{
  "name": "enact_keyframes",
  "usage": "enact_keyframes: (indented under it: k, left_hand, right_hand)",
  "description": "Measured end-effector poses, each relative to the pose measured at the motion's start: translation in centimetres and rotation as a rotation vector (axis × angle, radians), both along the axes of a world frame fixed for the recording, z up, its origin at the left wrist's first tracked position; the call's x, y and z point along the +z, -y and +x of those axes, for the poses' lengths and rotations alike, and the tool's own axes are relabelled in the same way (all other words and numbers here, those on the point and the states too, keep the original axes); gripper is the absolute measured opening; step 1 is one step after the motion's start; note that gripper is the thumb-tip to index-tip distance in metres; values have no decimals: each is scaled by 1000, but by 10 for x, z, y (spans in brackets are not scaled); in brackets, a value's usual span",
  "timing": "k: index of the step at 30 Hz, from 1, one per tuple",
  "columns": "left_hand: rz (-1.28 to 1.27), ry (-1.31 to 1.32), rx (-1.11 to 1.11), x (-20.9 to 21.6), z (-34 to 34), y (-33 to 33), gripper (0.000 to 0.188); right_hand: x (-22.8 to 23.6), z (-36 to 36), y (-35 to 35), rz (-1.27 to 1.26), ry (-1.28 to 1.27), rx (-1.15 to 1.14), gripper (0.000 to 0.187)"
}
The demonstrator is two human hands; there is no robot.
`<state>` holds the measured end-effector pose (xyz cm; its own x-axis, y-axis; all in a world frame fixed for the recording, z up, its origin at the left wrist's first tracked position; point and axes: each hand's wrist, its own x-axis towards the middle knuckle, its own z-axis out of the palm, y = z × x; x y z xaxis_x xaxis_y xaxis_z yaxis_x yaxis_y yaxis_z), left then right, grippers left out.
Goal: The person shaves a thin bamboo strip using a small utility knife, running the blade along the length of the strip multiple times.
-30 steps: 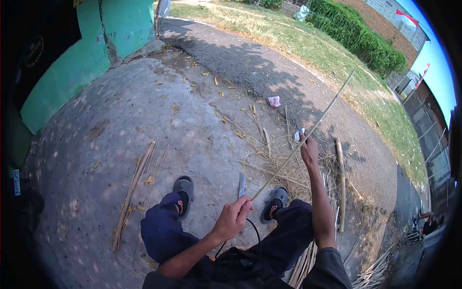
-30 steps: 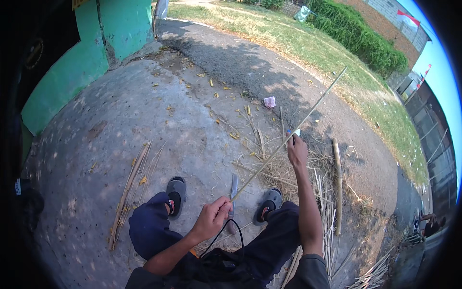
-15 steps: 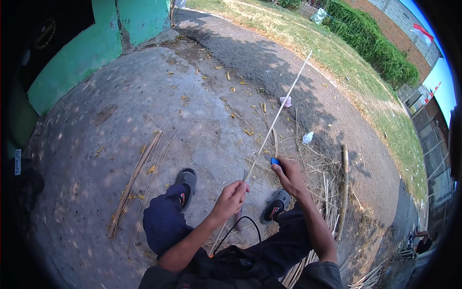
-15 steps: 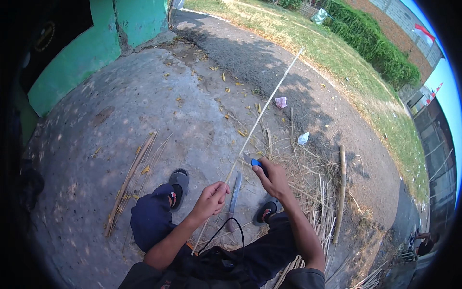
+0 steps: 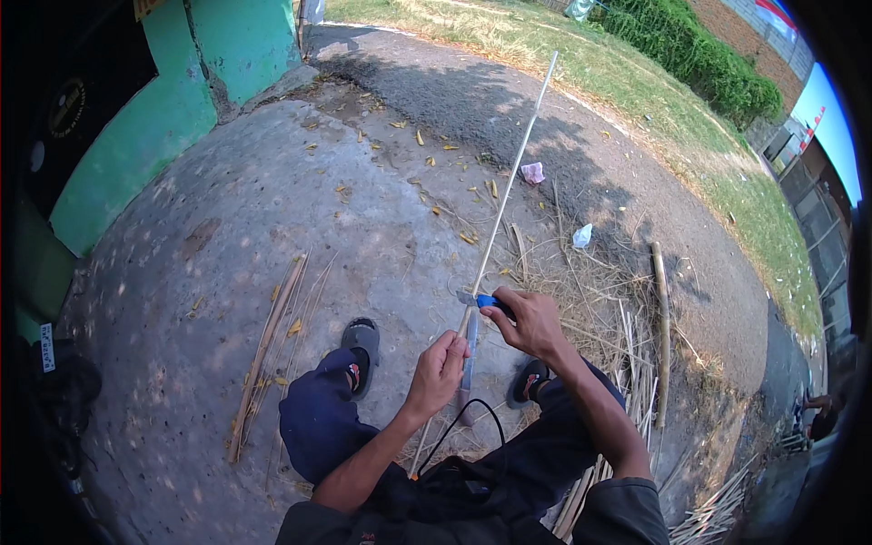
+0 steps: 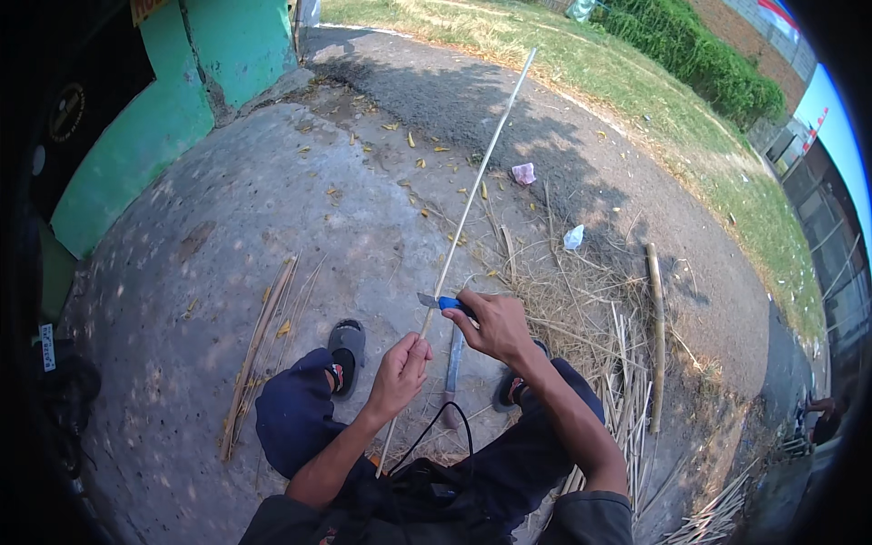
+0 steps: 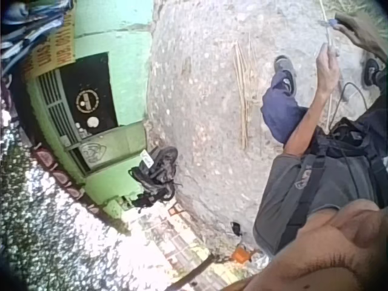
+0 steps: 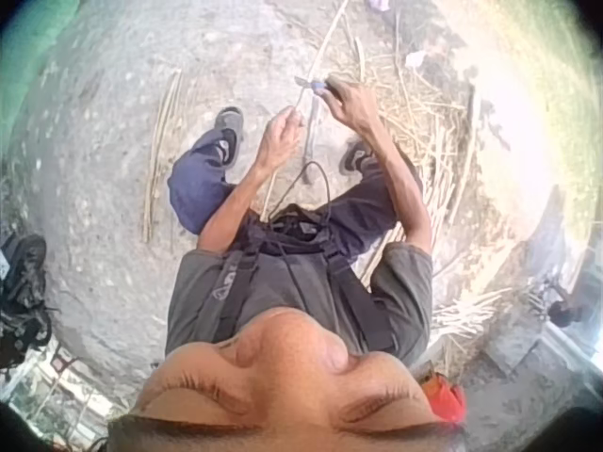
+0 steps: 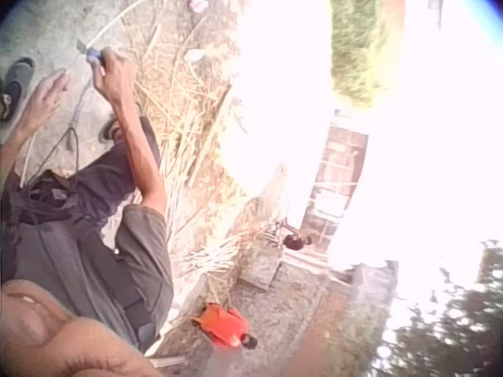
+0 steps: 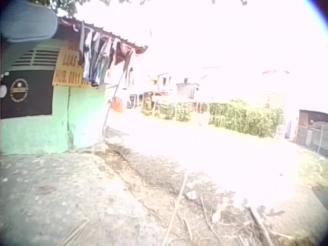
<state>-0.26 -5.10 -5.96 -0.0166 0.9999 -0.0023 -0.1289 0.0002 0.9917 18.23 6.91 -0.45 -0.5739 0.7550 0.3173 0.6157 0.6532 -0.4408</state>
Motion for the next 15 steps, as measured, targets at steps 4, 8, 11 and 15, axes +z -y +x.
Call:
enact_keyframes:
  k: [4, 8, 11, 15]
  left_hand:
    - [25, -137, 59, 4, -3, 0, 32]
    - [97, -256, 62, -3, 1, 5, 34]
    - [93, -316, 73, -2, -6, 6, 33]
    - [19, -446, 43, 13, -13, 31, 32]
  right_hand:
    - [2, -3, -9, 58, -5, -27, 39]
    - [10, 14, -45, 77, 9, -182, 39]
    - [1, 12, -65, 99, -50, -196, 41]
    - [-11, 18, -112, 18, -183, -482, 54]
